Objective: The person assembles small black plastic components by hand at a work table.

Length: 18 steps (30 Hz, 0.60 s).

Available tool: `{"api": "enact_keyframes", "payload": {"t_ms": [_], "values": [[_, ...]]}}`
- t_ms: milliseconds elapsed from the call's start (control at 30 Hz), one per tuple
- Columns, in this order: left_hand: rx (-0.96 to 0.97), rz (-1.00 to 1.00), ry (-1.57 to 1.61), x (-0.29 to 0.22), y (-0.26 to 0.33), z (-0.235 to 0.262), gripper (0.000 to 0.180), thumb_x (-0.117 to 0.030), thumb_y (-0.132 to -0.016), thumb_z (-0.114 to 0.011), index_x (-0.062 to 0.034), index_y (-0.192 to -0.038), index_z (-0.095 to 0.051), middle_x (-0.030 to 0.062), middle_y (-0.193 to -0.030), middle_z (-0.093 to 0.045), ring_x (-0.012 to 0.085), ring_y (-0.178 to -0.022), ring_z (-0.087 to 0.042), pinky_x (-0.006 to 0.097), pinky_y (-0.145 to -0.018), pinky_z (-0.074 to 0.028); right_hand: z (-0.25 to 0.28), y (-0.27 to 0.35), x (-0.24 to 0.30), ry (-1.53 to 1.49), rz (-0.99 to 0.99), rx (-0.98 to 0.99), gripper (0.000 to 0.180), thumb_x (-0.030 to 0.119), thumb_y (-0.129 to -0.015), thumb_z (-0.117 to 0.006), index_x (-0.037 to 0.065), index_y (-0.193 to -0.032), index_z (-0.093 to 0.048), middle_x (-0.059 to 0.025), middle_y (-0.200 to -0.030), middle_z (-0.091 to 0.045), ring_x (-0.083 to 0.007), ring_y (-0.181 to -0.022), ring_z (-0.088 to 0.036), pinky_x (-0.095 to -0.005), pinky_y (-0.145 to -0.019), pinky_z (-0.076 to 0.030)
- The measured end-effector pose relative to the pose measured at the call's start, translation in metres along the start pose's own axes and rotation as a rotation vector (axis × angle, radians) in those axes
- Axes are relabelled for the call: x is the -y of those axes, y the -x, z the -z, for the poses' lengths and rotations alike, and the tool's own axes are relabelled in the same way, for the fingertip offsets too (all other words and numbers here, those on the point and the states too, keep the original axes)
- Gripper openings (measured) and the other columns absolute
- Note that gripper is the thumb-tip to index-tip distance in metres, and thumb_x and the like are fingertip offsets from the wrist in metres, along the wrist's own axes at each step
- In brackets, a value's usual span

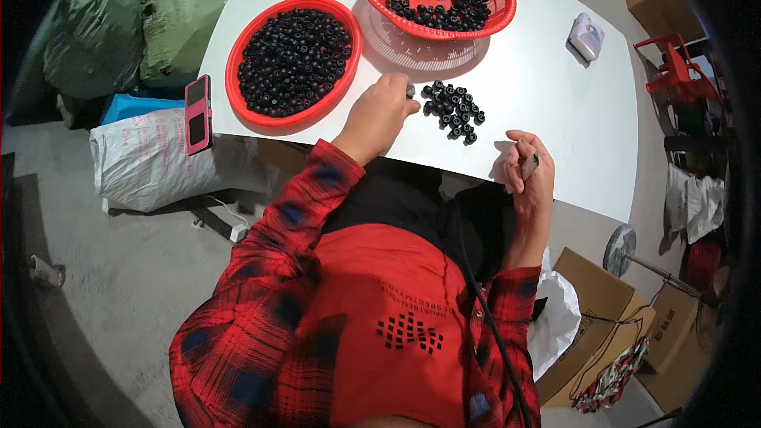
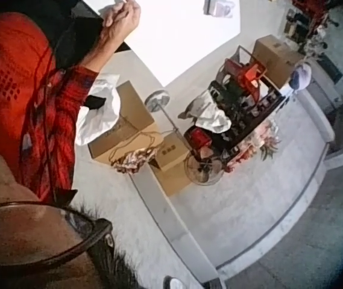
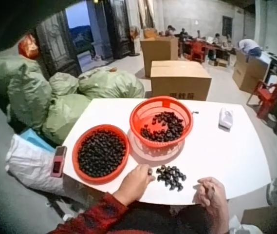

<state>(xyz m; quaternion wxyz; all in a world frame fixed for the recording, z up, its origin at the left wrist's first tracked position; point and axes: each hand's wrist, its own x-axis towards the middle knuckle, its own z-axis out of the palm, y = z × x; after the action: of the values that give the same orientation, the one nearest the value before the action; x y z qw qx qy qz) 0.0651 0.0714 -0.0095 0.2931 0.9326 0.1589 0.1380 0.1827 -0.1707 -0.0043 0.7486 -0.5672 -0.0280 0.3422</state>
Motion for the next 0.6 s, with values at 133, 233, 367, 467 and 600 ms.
{"api": "enact_keyframes", "payload": {"t_ms": [133, 233, 367, 467, 600], "values": [[-0.070, 0.009, -0.076, 0.002, 0.003, -0.001, 0.024, -0.019, -0.085, -0.061, 0.0017, -0.095, -0.054, 0.0169, -0.087, -0.060, 0.0331, -0.083, -0.060, 0.041, -0.073, -0.047, -0.003, 0.002, 0.001, -0.001, 0.001, -0.025, 0.022, 0.013, -0.095, -0.045, -0.005, -0.104, -0.053, -0.0015, -0.061, -0.052, -0.0041, -0.034, -0.032, -0.0188, -0.030, -0.025], [0.045, 0.310, 0.431, 0.013, 0.007, -0.002, 0.024, -0.021, -0.090, -0.058, 0.0008, -0.097, -0.054, 0.0077, -0.078, -0.058, 0.0175, -0.065, -0.058, 0.030, -0.057, -0.047, -0.001, 0.001, -0.001, 0.007, 0.007, -0.017, 0.023, 0.014, -0.095, -0.046, -0.005, -0.104, -0.053, -0.0015, -0.061, -0.052, -0.0042, -0.034, -0.032, -0.0190, -0.030, -0.024], [0.271, 0.710, 1.484, -0.002, 0.015, 0.017, 0.022, -0.019, -0.096, -0.051, 0.0007, -0.105, -0.054, -0.0006, -0.074, -0.052, 0.0005, -0.050, -0.041, 0.012, -0.038, -0.029, 0.002, 0.001, -0.002, -0.019, 0.006, 0.009, 0.024, 0.016, -0.094, -0.048, -0.005, -0.104, -0.054, -0.0013, -0.063, -0.053, -0.0043, -0.034, -0.033, -0.0192, -0.030, -0.024], [0.382, 0.660, 1.762, 0.005, 0.021, 0.016, 0.024, -0.017, -0.097, -0.049, 0.0026, -0.109, -0.053, 0.0016, -0.076, -0.052, 0.0026, -0.053, -0.041, 0.014, -0.039, -0.032, -0.004, 0.004, 0.001, 0.031, 0.012, -0.024, 0.024, 0.017, -0.094, -0.049, -0.005, -0.104, -0.054, -0.0013, -0.062, -0.054, -0.0044, -0.034, -0.033, -0.0193, -0.030, -0.024], [0.366, 0.675, 1.964, 0.001, 0.027, 0.006, 0.027, -0.019, -0.097, -0.049, 0.0034, -0.112, -0.052, 0.0036, -0.078, -0.051, 0.0044, -0.056, -0.041, 0.015, -0.042, -0.034, -0.002, 0.002, -0.001, 0.002, 0.008, -0.017, 0.025, 0.017, -0.094, -0.049, -0.005, -0.104, -0.055, -0.0016, -0.062, -0.054, -0.0044, -0.034, -0.033, -0.0190, -0.030, -0.024]]}}
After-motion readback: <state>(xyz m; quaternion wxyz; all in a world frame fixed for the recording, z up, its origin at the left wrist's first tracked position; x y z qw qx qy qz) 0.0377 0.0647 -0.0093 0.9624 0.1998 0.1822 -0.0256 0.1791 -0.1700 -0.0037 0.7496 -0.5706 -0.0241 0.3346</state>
